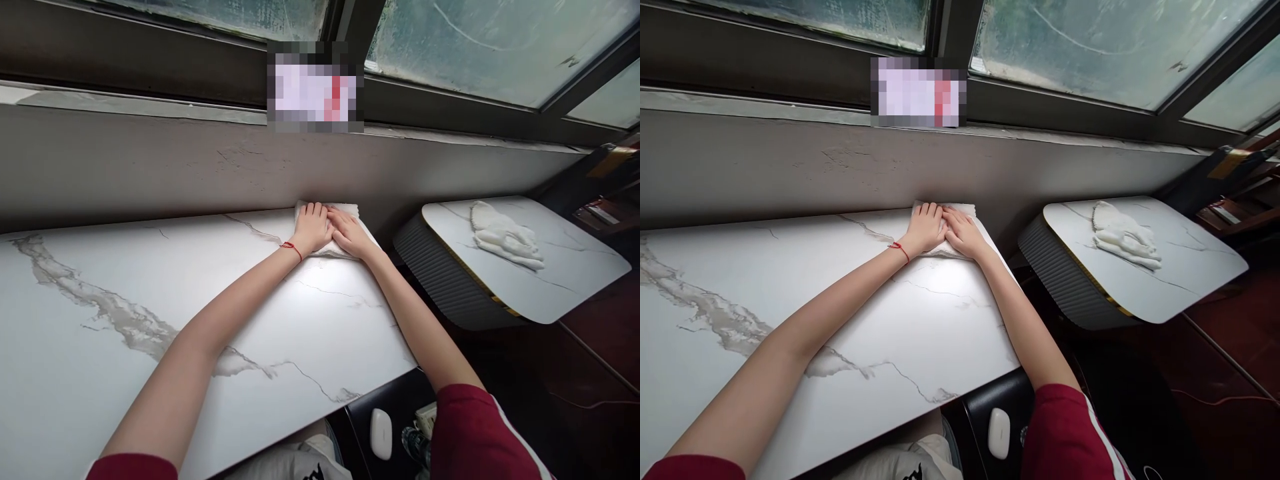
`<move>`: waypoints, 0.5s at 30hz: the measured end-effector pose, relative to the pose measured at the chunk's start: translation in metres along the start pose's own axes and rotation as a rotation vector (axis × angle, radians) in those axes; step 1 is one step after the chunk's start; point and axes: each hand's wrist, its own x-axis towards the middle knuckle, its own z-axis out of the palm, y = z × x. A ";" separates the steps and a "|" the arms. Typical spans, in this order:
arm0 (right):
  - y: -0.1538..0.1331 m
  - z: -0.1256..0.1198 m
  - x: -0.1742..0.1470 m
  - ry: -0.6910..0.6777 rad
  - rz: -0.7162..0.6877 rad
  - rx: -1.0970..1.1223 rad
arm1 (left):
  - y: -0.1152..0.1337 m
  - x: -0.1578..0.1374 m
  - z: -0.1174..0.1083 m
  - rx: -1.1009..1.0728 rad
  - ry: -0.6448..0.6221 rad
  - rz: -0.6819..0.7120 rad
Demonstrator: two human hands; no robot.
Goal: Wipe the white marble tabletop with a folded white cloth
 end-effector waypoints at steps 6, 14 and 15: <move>0.001 -0.003 -0.002 0.031 -0.011 0.034 | -0.001 0.001 0.002 -0.012 0.029 -0.001; -0.003 0.001 -0.004 0.055 0.024 0.018 | -0.001 -0.005 0.001 0.009 0.039 0.021; -0.005 0.001 -0.006 0.055 0.031 0.009 | 0.000 -0.007 0.001 0.013 0.041 0.026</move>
